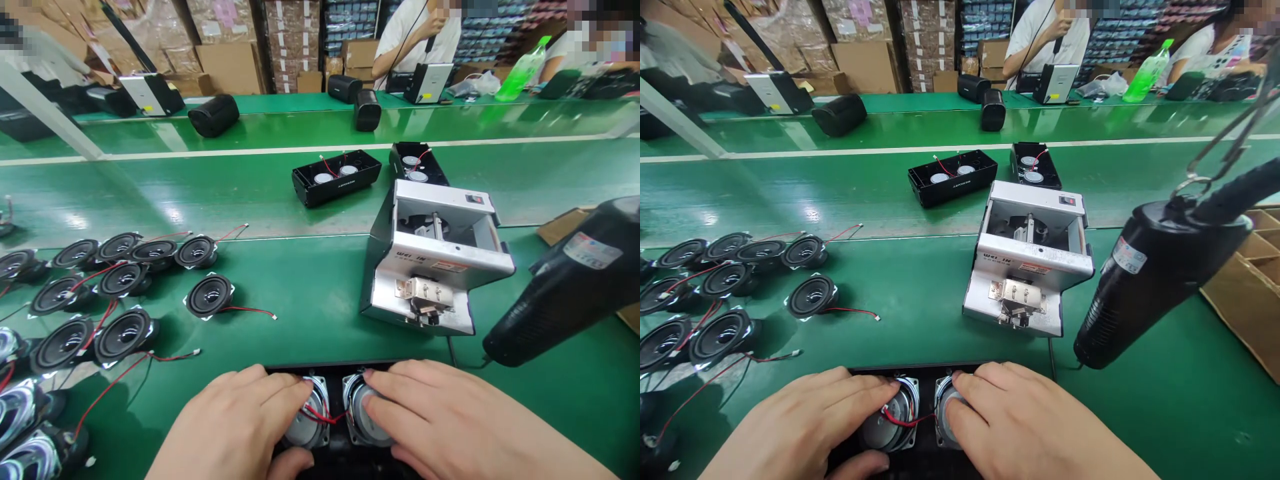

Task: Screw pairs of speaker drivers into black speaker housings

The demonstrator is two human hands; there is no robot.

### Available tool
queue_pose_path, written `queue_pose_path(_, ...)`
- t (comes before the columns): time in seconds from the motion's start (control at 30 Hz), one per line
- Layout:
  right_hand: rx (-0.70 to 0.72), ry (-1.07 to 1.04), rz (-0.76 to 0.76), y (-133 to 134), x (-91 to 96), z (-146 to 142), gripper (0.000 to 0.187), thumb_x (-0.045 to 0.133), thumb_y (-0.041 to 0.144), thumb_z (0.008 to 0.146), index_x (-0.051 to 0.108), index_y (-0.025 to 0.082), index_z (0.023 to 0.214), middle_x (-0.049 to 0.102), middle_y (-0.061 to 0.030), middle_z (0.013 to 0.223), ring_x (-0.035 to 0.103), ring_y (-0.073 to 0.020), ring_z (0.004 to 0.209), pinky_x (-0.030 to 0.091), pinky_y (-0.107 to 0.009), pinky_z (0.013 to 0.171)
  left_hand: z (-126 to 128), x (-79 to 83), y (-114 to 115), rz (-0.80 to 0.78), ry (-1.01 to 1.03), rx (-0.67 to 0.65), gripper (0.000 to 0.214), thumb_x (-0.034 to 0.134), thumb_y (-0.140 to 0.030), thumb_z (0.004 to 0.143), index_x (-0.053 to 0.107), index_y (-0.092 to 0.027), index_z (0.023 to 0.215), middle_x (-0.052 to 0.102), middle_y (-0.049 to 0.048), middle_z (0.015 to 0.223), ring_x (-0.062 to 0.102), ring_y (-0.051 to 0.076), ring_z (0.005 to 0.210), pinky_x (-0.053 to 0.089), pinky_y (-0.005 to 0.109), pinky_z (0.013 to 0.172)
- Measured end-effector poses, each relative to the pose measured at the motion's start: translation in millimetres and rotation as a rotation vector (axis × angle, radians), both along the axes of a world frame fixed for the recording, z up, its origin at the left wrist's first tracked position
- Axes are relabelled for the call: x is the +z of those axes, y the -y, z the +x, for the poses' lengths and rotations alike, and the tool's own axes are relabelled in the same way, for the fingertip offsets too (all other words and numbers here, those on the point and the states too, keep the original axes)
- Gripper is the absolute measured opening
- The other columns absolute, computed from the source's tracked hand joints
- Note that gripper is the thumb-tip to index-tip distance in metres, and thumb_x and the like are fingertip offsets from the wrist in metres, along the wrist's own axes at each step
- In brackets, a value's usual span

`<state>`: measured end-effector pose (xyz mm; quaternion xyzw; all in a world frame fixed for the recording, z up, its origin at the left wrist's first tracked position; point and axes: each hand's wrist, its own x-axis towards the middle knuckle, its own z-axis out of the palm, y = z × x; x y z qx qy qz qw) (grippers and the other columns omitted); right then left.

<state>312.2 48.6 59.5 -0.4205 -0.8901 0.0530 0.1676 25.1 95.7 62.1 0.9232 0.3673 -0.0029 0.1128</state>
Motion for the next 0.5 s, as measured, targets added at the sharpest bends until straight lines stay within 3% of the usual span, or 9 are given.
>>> queue_pose_path(0.27, 0.014, -0.023, 0.011, 0.5, -2.9, 2.1, 0.049, 0.030, 0.020, 0.119, 0.076, 0.023, 0.104, 0.082, 0.0000, 0.102, 0.075, -0.0197, 0.086, 0.062, -0.036, 0.075, 2.1, 0.5, -0.2, -0.032, 0.011, 0.006, 0.059, 0.096, -0.027, 0.072, 0.077, -0.038, 0.126, 0.086, -0.0071, 0.122, 0.084, 0.026, 0.099, 0.071, 0.040, 0.086)
queue_pose_path(0.4, 0.022, -0.047, 0.040, -3.6, -7.1, 0.8, 0.060, 0.020, 0.030, 0.122, 0.077, 0.024, 0.104, 0.082, 0.0021, 0.098, 0.075, -0.0181, 0.084, 0.061, -0.036, 0.074, 1.5, 2.2, -0.6, 0.050, 0.040, -0.036, 0.063, 0.098, -0.027, 0.065, 0.076, -0.034, 0.124, 0.087, -0.0066, 0.118, 0.085, 0.027, 0.093, 0.072, 0.039, 0.078)
queue_pose_path(0.5, -0.001, -0.052, 0.011, -5.9, -2.6, -0.2, 0.059, 0.021, 0.031, 0.122, 0.075, 0.024, 0.099, 0.083, 0.0029, 0.101, 0.076, -0.0168, 0.089, 0.061, -0.035, 0.080, -1.2, 3.1, -0.7, 0.138, 0.102, -0.083, 0.062, 0.092, -0.022, 0.067, 0.075, -0.030, 0.126, 0.087, -0.0044, 0.121, 0.086, 0.028, 0.094, 0.074, 0.042, 0.083)
